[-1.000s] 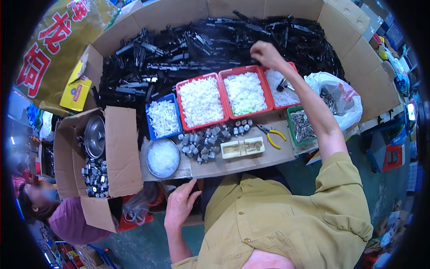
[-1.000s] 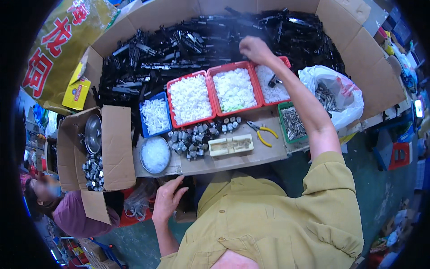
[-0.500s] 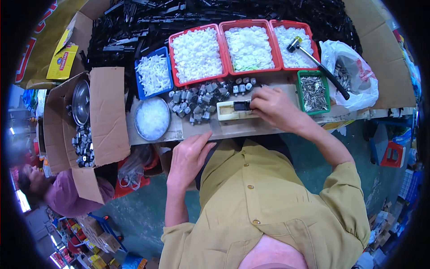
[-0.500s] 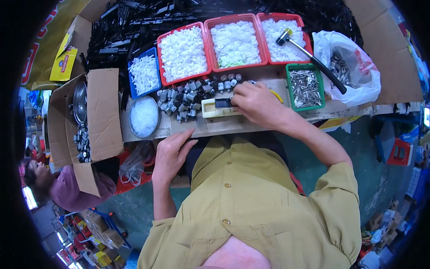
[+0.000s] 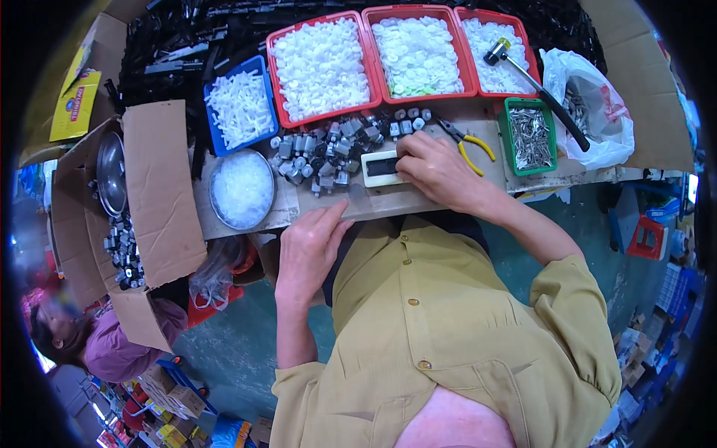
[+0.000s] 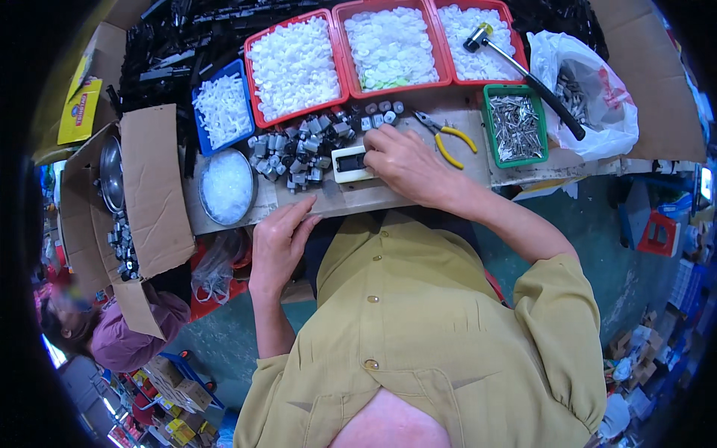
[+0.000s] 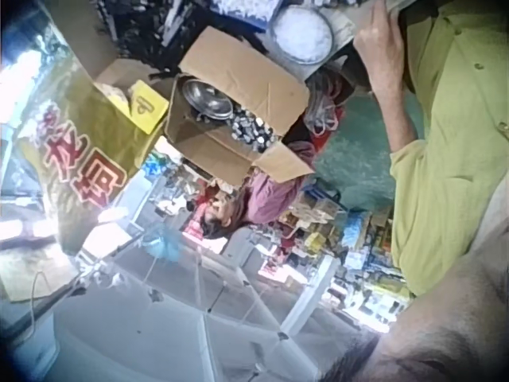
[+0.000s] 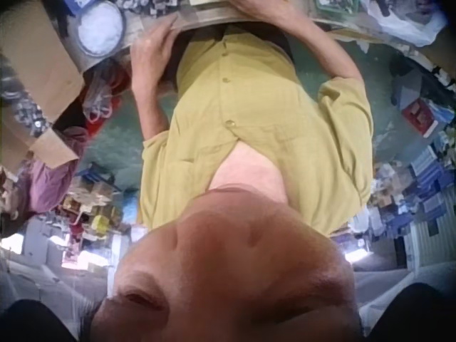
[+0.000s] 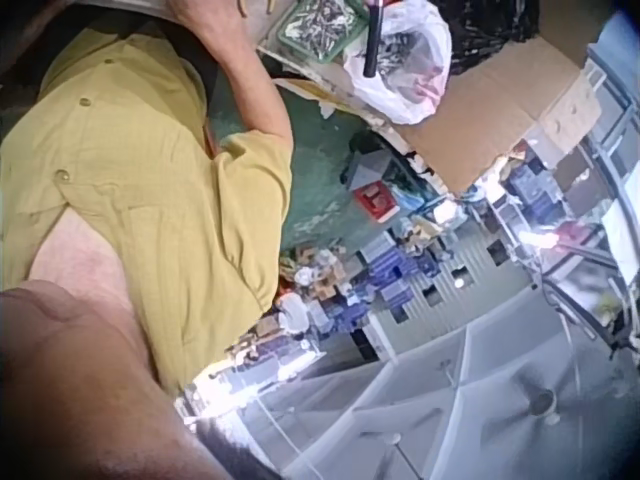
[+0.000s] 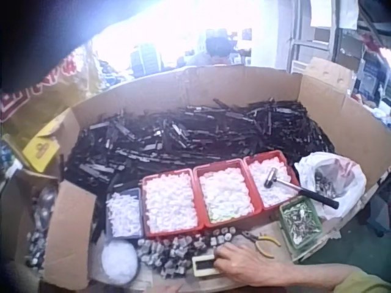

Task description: The person assembles small lock mechanisms at a workbench. They pick up a metal lock body, insert a white plastic component, place a metal pin, and use a hammer to tap the pin into place. The person then uses pliers to adjust the pin and places the finished unit aside before repeating the process with new parts.

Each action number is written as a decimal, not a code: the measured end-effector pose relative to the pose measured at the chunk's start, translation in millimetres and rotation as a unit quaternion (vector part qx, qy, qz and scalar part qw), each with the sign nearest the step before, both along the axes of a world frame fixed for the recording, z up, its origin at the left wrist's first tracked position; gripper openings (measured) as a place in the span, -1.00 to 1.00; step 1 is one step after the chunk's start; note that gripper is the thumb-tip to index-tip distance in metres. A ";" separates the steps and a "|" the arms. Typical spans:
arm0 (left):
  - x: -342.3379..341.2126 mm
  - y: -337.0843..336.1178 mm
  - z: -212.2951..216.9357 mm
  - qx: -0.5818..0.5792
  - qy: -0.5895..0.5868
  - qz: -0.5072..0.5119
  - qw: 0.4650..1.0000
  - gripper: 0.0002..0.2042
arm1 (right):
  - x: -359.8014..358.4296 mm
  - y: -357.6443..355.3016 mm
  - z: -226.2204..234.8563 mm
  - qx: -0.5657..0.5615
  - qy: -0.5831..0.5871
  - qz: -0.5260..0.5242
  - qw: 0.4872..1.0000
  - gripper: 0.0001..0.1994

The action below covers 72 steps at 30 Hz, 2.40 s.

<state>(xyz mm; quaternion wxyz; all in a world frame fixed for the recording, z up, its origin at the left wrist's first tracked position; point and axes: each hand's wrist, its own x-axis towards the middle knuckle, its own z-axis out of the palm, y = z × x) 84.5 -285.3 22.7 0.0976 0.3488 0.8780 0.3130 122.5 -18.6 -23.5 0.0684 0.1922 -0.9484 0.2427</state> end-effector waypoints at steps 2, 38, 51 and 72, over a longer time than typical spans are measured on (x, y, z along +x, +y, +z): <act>1.0 -3.1 -3.9 -0.002 -0.004 0.002 1.000 -0.74 | 1.1 -1.1 2.3 0.006 0.000 0.002 1.000 -0.86; -45.5 38.2 -41.5 0.154 0.272 0.072 0.947 -0.62 | -58.2 -28.2 15.1 -0.135 0.031 -0.080 0.987 -0.70; -7.7 57.3 -24.4 0.424 -0.351 0.141 0.823 -0.74 | -12.2 -14.9 44.2 -0.140 0.002 -0.008 0.990 -0.75; 1.5 48.8 -61.6 0.107 0.126 0.058 0.985 -0.59 | -21.8 -18.5 13.1 0.005 0.006 0.007 1.000 -0.77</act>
